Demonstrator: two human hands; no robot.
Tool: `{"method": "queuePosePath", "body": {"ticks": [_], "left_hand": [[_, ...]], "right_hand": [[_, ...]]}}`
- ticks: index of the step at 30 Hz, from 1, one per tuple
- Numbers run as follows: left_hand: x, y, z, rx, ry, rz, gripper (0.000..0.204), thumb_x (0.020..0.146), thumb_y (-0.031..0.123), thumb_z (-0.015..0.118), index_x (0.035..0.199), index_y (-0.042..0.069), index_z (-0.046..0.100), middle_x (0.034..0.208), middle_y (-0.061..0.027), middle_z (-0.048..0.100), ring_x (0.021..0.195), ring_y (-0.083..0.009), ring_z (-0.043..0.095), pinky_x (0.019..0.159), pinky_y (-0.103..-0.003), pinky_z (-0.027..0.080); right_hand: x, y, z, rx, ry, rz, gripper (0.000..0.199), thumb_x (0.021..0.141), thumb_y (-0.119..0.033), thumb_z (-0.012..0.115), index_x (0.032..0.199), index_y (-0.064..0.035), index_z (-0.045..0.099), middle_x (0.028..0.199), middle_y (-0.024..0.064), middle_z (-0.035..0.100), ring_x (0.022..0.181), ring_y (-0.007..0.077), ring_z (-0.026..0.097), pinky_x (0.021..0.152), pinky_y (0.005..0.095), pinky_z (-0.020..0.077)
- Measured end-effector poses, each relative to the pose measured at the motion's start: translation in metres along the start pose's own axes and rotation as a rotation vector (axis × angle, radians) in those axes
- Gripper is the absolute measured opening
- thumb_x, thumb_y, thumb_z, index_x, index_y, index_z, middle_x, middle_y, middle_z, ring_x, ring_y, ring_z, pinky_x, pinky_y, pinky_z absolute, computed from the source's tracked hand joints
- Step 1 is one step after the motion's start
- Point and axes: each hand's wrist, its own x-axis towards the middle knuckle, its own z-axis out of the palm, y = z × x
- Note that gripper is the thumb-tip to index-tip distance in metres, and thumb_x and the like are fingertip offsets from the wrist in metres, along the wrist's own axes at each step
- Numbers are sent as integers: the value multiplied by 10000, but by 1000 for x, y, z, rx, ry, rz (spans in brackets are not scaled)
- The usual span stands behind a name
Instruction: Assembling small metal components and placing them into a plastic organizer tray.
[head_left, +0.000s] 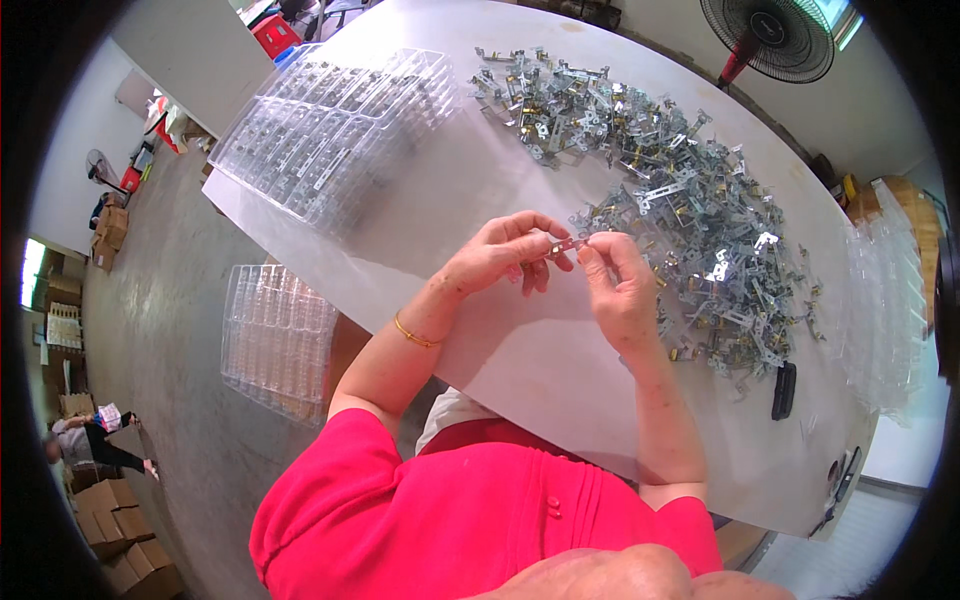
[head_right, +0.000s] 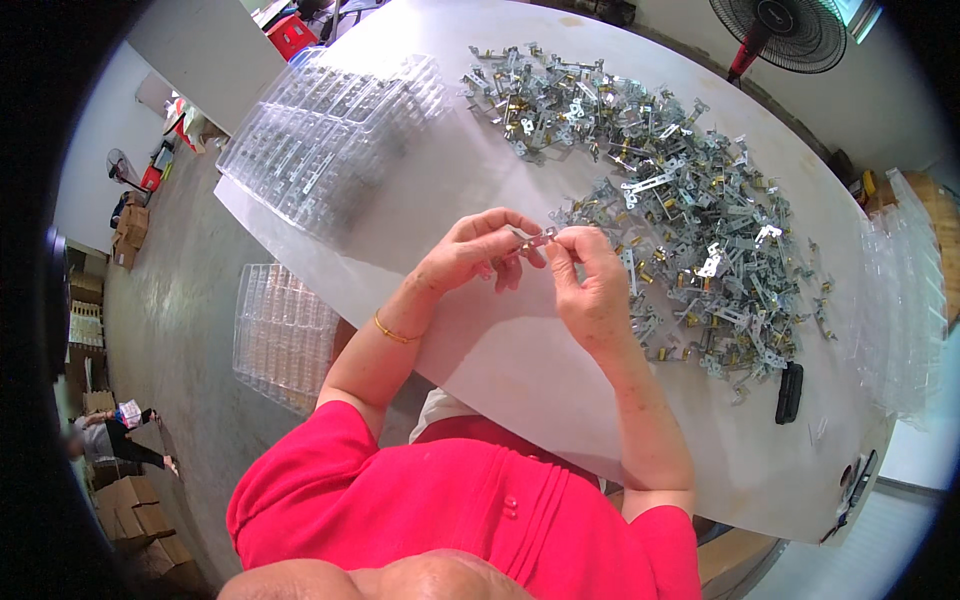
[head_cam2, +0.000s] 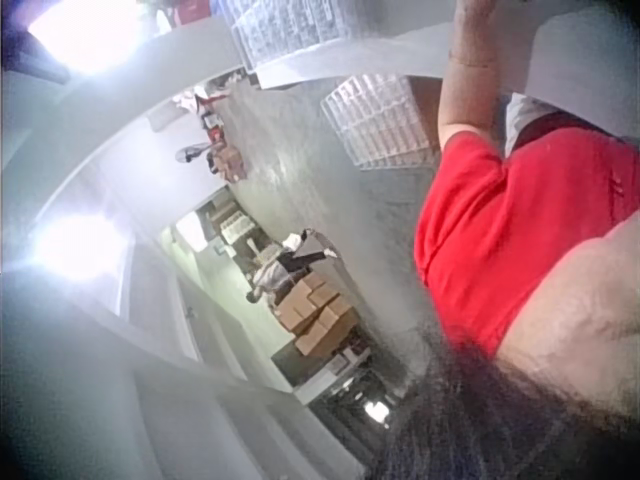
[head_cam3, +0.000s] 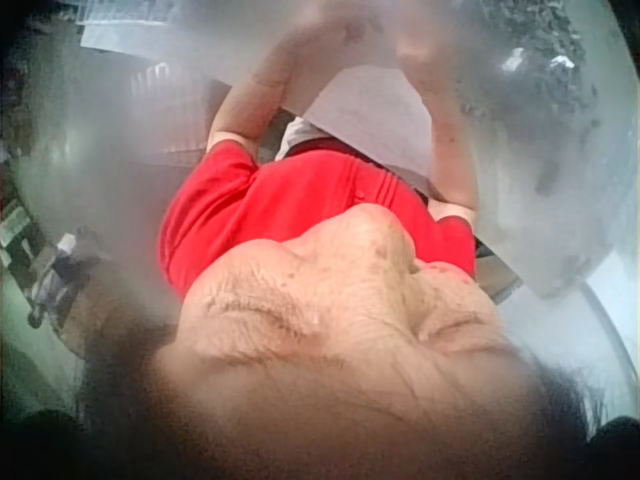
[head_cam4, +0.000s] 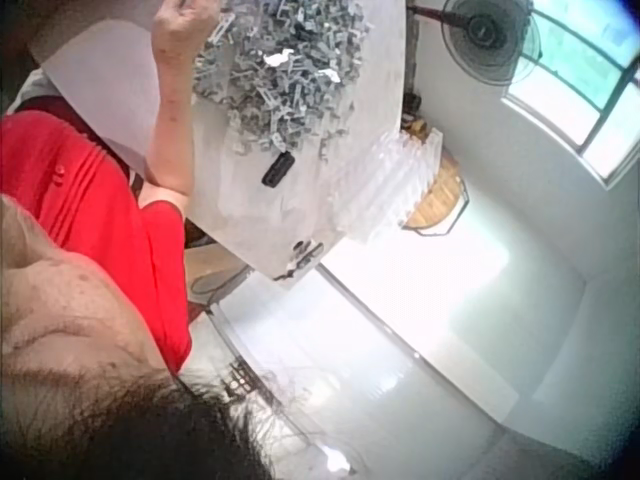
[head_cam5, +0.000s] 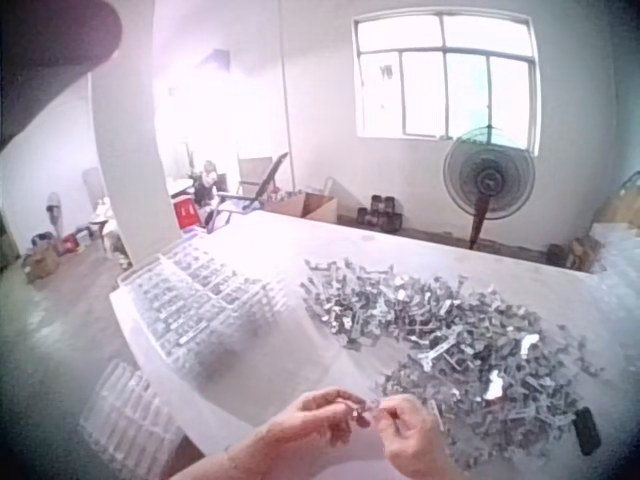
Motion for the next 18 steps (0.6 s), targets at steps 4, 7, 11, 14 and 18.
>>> {"method": "queuePosePath", "body": {"ticks": [4,7,11,14,18], "left_hand": [[8,-6,-2,-642,-78,52,468,984,291,565,1324,-19,483,1221,-211,609,916,-275,678,692,-349,556],[9,-10,-6,-573,-55,151,507,998,285,537,1391,-18,432,1376,-220,507,1090,-305,626,822,-399,547],[7,-9,7,-323,-5,231,522,1007,242,526,1451,7,384,1449,-177,451,1243,-291,541,936,-415,507],[8,-13,7,-367,16,234,424,1022,227,503,1388,15,464,1441,-168,462,1276,-282,514,972,-411,479],[12,-18,4,-412,80,279,295,1039,245,472,1181,8,574,1323,-191,561,1233,-281,548,981,-412,467]], "right_hand": [[2,2,-2,249,108,283,57,965,-82,600,950,-27,607,909,41,650,809,119,628,731,264,509],[6,6,-4,470,199,375,81,981,-109,588,970,-32,607,883,30,648,818,112,629,754,256,510],[5,10,1,787,252,489,104,984,-129,585,988,-27,602,871,40,650,815,128,628,777,267,510],[-1,14,7,803,188,527,113,985,-140,587,983,-29,605,868,35,648,805,121,622,766,270,515],[-4,13,11,417,78,468,123,989,-160,591,965,-41,614,814,6,629,745,69,587,665,243,492]]}}
